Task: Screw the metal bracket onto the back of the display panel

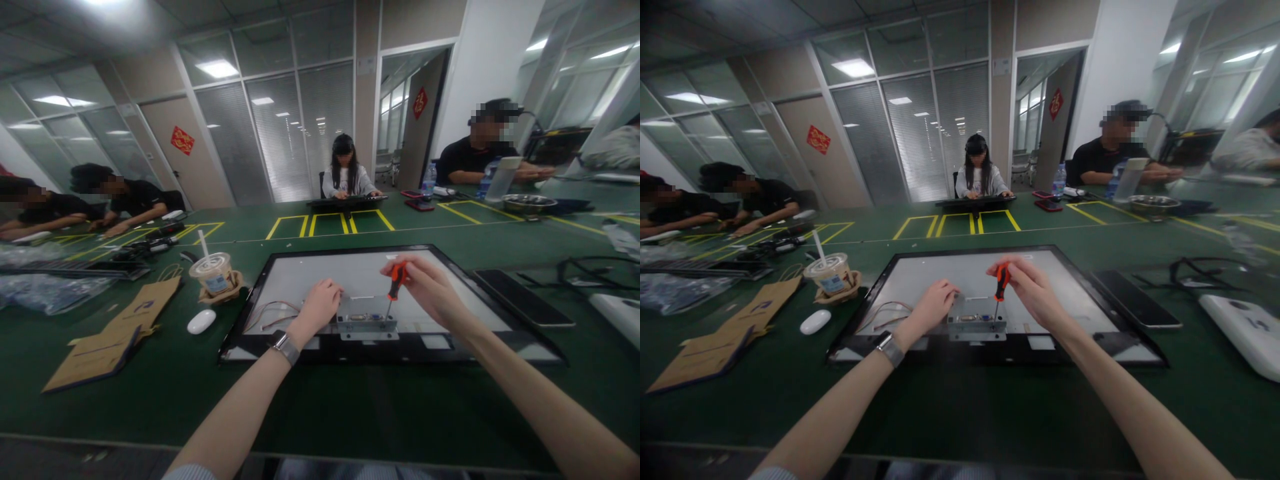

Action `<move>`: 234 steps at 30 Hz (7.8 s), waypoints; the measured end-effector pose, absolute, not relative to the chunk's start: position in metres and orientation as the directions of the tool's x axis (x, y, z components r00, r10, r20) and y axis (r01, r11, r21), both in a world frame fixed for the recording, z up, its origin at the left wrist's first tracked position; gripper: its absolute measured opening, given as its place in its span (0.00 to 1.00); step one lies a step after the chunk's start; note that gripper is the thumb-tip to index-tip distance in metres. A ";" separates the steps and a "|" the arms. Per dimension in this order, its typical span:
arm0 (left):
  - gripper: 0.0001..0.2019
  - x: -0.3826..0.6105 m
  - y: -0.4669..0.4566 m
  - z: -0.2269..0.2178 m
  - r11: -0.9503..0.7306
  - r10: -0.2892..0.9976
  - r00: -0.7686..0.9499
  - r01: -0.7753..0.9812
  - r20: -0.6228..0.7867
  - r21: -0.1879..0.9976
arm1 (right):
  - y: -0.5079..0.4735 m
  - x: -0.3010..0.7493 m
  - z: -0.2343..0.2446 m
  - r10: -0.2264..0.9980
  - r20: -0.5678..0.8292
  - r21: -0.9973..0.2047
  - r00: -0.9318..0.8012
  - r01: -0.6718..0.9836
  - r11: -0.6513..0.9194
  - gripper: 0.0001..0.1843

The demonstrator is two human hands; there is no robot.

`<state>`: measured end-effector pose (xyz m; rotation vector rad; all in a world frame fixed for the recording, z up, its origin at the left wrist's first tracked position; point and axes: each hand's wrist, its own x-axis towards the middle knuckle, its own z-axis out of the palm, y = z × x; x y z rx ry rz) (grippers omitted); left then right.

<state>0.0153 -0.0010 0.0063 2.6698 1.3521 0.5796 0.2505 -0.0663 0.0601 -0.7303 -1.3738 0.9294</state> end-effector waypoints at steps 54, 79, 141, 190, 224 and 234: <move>0.14 0.017 -0.005 0.012 -0.590 0.802 0.537 0.779 0.260 0.210 | -0.064 0.264 0.058 0.880 0.446 -0.891 -0.163 0.018 0.454 0.20; 0.14 0.017 -0.003 0.007 -0.608 0.783 0.550 0.775 0.292 0.170 | -0.058 0.256 0.048 0.784 0.589 -0.723 -0.198 0.304 0.620 0.25; 0.14 0.016 -0.005 0.010 -0.597 0.794 0.546 0.781 0.268 0.180 | -0.064 0.266 0.061 0.812 0.495 -0.766 -0.309 0.284 0.576 0.28; 0.14 0.017 -0.005 0.008 -0.594 0.793 0.542 0.789 0.276 0.158 | -0.074 0.220 0.039 0.840 0.531 -0.840 -0.114 0.062 0.539 0.25; 0.14 0.018 -0.002 0.005 -0.602 0.778 0.549 0.790 0.306 0.114 | -0.087 0.199 0.039 0.737 0.622 -0.754 -0.263 0.051 0.655 0.16; 0.13 0.016 -0.004 0.006 -0.609 0.773 0.552 0.783 0.311 0.124 | -0.081 0.212 0.053 0.882 0.437 -0.894 -0.176 -0.198 0.403 0.07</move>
